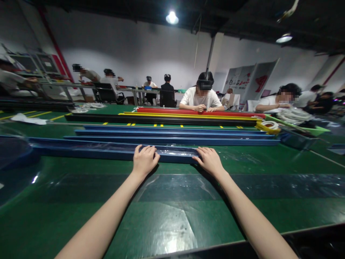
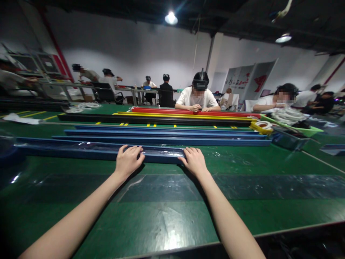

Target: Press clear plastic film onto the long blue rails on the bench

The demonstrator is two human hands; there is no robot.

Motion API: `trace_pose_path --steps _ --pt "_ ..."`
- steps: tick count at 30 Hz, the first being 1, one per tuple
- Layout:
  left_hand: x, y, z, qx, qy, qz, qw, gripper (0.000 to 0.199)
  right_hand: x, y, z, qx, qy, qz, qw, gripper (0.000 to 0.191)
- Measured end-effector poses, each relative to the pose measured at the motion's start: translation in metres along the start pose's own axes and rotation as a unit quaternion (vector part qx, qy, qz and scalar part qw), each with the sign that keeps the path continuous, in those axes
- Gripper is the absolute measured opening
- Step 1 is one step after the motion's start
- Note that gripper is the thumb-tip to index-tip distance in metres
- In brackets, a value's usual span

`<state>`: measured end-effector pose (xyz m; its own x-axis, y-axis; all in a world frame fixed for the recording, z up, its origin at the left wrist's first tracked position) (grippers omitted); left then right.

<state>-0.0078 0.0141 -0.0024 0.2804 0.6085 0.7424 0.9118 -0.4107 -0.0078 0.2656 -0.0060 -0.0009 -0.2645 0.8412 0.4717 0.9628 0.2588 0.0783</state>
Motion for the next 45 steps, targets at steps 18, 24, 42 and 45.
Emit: trace_pose_path --steps 18,24,42,45 --pt "-0.001 0.037 0.012 -0.042 -0.105 0.141 0.983 0.044 -0.001 -0.021 0.008 0.023 0.000 -0.031 0.999 0.048" --pt "-0.001 0.034 0.013 -0.046 -0.092 0.132 0.986 0.049 0.001 -0.014 0.008 0.028 -0.005 -0.031 0.999 0.043" --pt "0.000 0.010 -0.001 -0.009 -0.038 0.096 0.995 0.029 0.000 -0.015 0.011 0.014 0.035 -0.023 0.999 0.038" --pt "-0.002 0.019 0.004 -0.012 -0.040 0.134 0.990 0.032 0.000 -0.015 0.013 0.019 0.055 -0.026 0.998 0.036"
Point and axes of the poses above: each hand's wrist, its own x-axis towards the middle knuckle, its own z-axis out of the palm, y = z × x, the point moved 2 cm from there along x, towards the middle knuckle, and after that the axes turned 2 degrees about z, right-handed, at the moved point
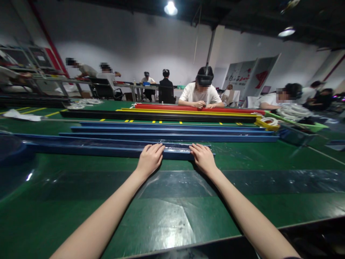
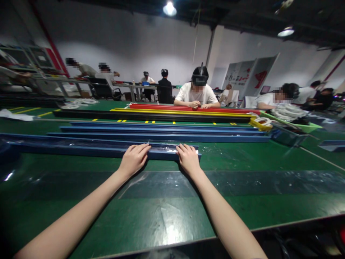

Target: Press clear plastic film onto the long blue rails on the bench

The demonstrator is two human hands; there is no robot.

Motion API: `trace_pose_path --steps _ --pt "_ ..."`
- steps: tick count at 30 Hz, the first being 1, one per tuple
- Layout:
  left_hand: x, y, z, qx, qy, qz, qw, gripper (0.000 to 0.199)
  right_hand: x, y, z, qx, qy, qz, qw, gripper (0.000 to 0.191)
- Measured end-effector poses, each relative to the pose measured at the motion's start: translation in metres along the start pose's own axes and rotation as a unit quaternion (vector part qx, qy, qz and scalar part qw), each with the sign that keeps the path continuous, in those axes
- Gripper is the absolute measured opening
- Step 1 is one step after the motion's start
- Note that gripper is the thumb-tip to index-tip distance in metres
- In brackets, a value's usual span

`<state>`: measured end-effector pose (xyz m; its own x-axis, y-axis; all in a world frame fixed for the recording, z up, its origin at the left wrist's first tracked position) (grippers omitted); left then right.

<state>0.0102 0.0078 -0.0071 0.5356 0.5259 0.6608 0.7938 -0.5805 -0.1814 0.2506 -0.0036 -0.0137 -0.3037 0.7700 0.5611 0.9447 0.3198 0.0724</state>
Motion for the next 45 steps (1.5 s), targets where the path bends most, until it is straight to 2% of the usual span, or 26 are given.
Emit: trace_pose_path --steps 4,7,12,16,23,26,30,35,40,45 --pt "0.001 0.006 0.008 -0.007 -0.005 0.029 1.000 0.033 0.001 0.000 0.001 0.010 0.028 -0.016 0.999 0.034" --pt "0.000 0.004 0.011 -0.011 -0.002 0.023 1.000 0.032 0.002 -0.006 0.000 0.016 0.042 -0.036 0.998 0.033" --pt "-0.002 -0.004 0.006 -0.005 0.013 -0.006 1.000 0.028 0.003 -0.018 -0.001 0.021 0.034 -0.065 0.997 0.032" --pt "-0.001 -0.009 0.000 0.002 0.008 -0.016 1.000 0.025 0.003 -0.015 -0.002 0.020 0.026 -0.053 0.998 0.035" --pt "-0.005 -0.035 -0.018 0.112 -0.018 -0.150 0.982 0.023 0.001 0.002 -0.007 0.013 0.025 0.012 1.000 0.036" --pt "-0.006 -0.042 -0.023 0.145 -0.022 -0.175 0.974 0.023 0.001 0.006 -0.008 0.011 0.026 0.044 0.999 0.035" --pt "-0.005 -0.035 -0.020 0.115 -0.014 -0.142 0.983 0.024 0.001 0.006 -0.005 0.009 0.012 0.039 0.999 0.036" --pt "-0.001 -0.012 -0.008 0.019 -0.001 -0.069 0.997 0.033 0.001 -0.003 0.001 0.008 -0.006 0.009 1.000 0.039" --pt "0.001 0.006 0.003 -0.032 -0.047 0.035 0.998 0.040 0.001 -0.015 0.001 0.020 -0.025 -0.029 0.999 0.041" --pt "0.002 0.004 0.003 -0.045 -0.062 0.028 0.997 0.043 0.001 -0.018 -0.001 0.024 -0.032 -0.031 0.999 0.041"
Point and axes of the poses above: each hand's wrist, its own x-axis towards the middle knuckle, its own z-axis out of the palm, y = z × x, the point moved 2 cm from there along x, towards the middle knuckle, and after that the axes turned 2 degrees about z, right-handed, at the moved point
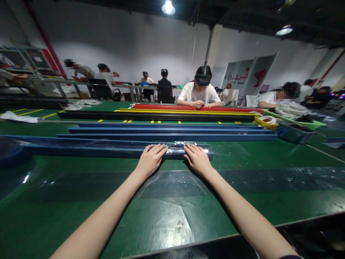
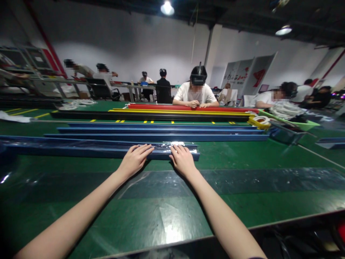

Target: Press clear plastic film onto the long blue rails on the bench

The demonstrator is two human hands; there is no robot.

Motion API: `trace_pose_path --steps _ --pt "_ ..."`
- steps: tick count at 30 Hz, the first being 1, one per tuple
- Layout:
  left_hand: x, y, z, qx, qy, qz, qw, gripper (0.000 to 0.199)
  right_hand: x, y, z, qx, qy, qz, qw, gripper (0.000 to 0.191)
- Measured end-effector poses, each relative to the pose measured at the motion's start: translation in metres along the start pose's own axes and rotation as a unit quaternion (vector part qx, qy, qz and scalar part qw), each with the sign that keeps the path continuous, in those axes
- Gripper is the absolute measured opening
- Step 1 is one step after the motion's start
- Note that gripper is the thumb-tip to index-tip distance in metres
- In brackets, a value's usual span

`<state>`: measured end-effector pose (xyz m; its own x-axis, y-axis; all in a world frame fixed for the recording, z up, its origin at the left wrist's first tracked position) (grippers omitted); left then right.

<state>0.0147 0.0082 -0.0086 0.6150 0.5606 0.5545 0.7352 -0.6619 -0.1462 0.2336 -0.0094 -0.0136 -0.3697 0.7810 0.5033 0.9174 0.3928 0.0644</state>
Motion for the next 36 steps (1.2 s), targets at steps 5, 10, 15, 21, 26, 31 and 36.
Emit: trace_pose_path --steps 5,10,15,21,26,31,36 --pt "-0.002 -0.013 -0.006 -0.002 0.006 -0.029 1.000 0.044 -0.001 0.002 -0.002 0.003 0.006 0.007 1.000 0.041" --pt "-0.009 -0.034 -0.008 -0.005 0.028 -0.059 0.998 0.043 -0.001 0.008 -0.004 0.000 0.013 0.031 0.999 0.040" --pt "-0.014 -0.046 -0.009 -0.012 0.045 -0.081 0.996 0.039 -0.001 0.008 -0.004 0.000 0.006 0.011 1.000 0.038" --pt "-0.009 -0.029 -0.011 0.004 0.052 -0.060 0.997 0.033 0.000 0.004 -0.004 0.005 0.000 0.000 1.000 0.037" --pt "0.000 -0.008 -0.003 -0.016 0.028 -0.001 0.999 0.037 0.000 -0.007 -0.004 0.002 -0.005 -0.013 1.000 0.039" --pt "0.000 -0.005 0.001 -0.016 0.006 0.001 1.000 0.037 0.000 -0.015 -0.007 -0.005 -0.011 -0.029 0.999 0.041" --pt "-0.002 -0.016 -0.003 -0.027 -0.004 -0.012 1.000 0.040 0.000 -0.004 -0.008 0.010 0.003 -0.001 1.000 0.039"
Point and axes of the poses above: each hand's wrist, its own x-axis towards the middle knuckle, its own z-axis out of the palm, y = z × x, the point moved 2 cm from there along x, towards the middle knuckle, and after that the axes turned 2 degrees about z, right-handed, at the moved point
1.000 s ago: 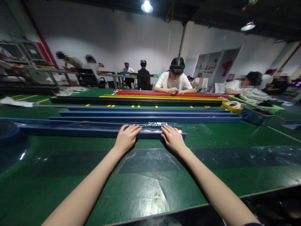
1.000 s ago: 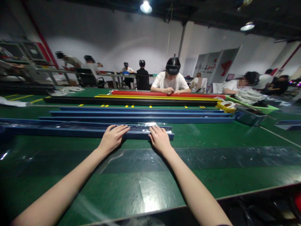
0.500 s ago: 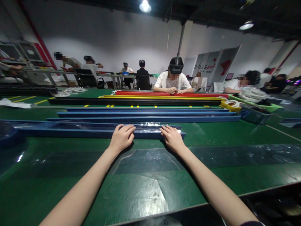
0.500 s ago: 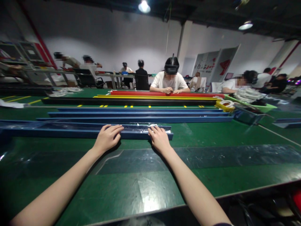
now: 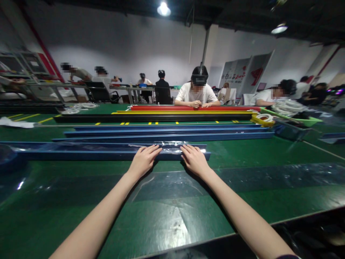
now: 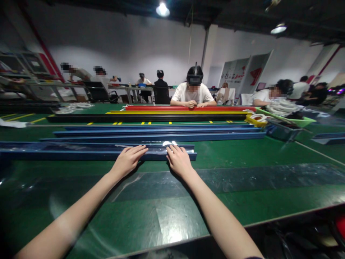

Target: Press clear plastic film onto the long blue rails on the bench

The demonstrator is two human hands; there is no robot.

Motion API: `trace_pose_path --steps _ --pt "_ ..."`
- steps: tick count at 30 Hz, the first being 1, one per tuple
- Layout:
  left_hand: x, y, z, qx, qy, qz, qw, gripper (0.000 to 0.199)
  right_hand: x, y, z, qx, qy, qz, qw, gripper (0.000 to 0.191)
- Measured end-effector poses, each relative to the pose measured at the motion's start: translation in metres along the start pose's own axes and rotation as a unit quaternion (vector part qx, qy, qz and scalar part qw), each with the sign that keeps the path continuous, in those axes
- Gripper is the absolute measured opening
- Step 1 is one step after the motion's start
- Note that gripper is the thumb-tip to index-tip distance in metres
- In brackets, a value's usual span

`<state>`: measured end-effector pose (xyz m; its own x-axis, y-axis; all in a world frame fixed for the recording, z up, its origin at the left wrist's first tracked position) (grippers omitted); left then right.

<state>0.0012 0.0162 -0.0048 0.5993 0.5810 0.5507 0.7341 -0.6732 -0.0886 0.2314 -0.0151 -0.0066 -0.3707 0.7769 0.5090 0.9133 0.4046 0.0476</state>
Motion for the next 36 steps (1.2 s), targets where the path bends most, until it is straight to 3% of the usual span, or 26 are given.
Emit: trace_pose_path --steps 5,10,17,23,25,30,36 --pt "-0.005 -0.012 -0.007 0.008 0.028 -0.034 0.999 0.032 -0.002 0.016 -0.004 0.001 0.015 0.039 0.999 0.036" --pt "-0.004 -0.012 -0.011 0.043 0.050 -0.051 0.997 0.028 -0.004 0.017 -0.004 0.004 0.009 0.032 0.999 0.034" --pt "0.022 0.025 0.004 0.024 0.014 0.039 0.999 0.032 0.000 0.019 -0.008 0.003 -0.020 -0.003 1.000 0.035" --pt "0.060 0.062 0.016 0.007 -0.001 0.078 0.997 0.031 -0.008 0.055 -0.028 0.099 -0.072 -0.034 0.992 0.037" --pt "0.071 0.074 0.019 -0.004 -0.013 0.093 0.996 0.025 -0.015 0.072 -0.033 0.161 -0.067 -0.018 0.984 0.037" --pt "0.087 0.098 0.031 -0.027 -0.037 0.111 0.993 0.027 -0.036 0.110 -0.027 0.253 0.010 0.059 0.966 0.029" --pt "0.083 0.102 0.041 -0.039 -0.056 0.095 0.993 0.031 -0.052 0.123 -0.022 0.325 0.016 0.111 0.939 0.031"
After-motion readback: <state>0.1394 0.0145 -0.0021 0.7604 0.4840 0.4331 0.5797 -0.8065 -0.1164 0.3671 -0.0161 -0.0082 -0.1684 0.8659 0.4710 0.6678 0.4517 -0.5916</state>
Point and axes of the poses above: each hand's wrist, its own x-axis towards the middle knuckle, its own z-axis out of the palm, y = z × x, the point moved 2 cm from there along x, towards the middle knuckle, and after that the axes turned 2 degrees about z, right-handed, at the moved point
